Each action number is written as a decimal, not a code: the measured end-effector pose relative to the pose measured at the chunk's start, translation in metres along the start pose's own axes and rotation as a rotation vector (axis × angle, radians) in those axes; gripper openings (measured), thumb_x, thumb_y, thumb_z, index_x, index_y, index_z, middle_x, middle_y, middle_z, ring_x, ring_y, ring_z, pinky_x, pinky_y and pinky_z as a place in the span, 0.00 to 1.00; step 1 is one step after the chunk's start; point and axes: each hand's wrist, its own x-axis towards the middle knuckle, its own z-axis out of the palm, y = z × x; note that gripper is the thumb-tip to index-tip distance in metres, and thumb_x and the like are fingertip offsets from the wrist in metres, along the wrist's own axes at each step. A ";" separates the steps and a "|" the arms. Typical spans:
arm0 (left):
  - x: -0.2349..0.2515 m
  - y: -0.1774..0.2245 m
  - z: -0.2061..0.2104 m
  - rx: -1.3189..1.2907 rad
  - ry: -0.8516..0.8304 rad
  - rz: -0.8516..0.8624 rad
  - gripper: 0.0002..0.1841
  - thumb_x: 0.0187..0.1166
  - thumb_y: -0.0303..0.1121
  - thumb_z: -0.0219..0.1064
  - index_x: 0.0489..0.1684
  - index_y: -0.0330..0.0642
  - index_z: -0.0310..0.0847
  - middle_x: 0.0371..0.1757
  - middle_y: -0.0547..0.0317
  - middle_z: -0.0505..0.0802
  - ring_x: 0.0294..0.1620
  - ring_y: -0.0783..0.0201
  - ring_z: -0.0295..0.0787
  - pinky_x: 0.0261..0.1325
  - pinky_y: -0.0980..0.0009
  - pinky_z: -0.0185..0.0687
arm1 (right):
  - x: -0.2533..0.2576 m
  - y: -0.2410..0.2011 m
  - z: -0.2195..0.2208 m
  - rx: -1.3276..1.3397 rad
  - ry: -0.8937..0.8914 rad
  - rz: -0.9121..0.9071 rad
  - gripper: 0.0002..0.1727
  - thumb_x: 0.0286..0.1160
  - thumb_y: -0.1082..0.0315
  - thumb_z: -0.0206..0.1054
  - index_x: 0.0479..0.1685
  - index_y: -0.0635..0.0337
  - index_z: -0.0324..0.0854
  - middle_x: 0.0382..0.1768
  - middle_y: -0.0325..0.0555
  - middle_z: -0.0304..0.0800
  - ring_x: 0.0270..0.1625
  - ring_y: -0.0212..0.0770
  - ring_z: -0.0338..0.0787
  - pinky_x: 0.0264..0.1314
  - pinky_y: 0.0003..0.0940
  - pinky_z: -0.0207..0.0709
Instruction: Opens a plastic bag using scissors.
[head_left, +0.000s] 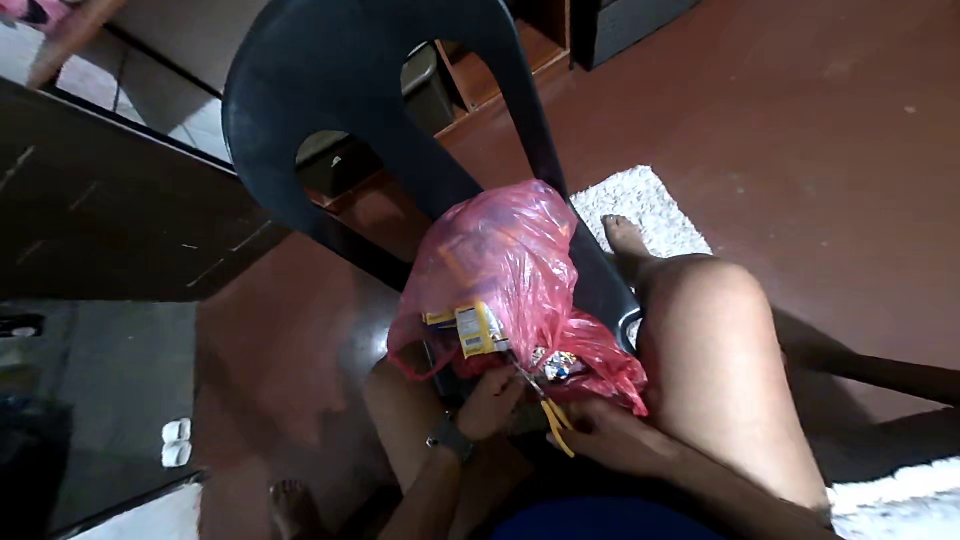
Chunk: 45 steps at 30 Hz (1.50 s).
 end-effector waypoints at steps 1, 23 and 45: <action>0.000 -0.001 0.000 -0.005 0.021 0.016 0.18 0.91 0.33 0.49 0.57 0.28 0.83 0.39 0.55 0.90 0.37 0.70 0.85 0.48 0.69 0.85 | 0.005 0.000 0.000 0.000 0.003 0.003 0.29 0.78 0.38 0.65 0.42 0.61 0.85 0.33 0.51 0.86 0.37 0.48 0.86 0.44 0.54 0.81; 0.001 0.005 -0.039 -0.175 0.094 0.012 0.14 0.87 0.35 0.51 0.39 0.41 0.81 0.21 0.74 0.74 0.19 0.77 0.67 0.25 0.77 0.67 | 0.033 -0.050 -0.032 -0.159 0.001 -0.096 0.29 0.78 0.38 0.64 0.47 0.59 0.87 0.33 0.47 0.85 0.34 0.43 0.83 0.43 0.50 0.78; -0.008 -0.009 0.006 -0.530 -0.090 -0.119 0.13 0.84 0.32 0.47 0.39 0.45 0.81 0.14 0.77 0.72 0.12 0.80 0.62 0.17 0.82 0.60 | -0.012 -0.006 -0.002 0.141 0.014 0.021 0.24 0.80 0.40 0.65 0.44 0.54 0.85 0.25 0.34 0.77 0.22 0.30 0.74 0.25 0.29 0.71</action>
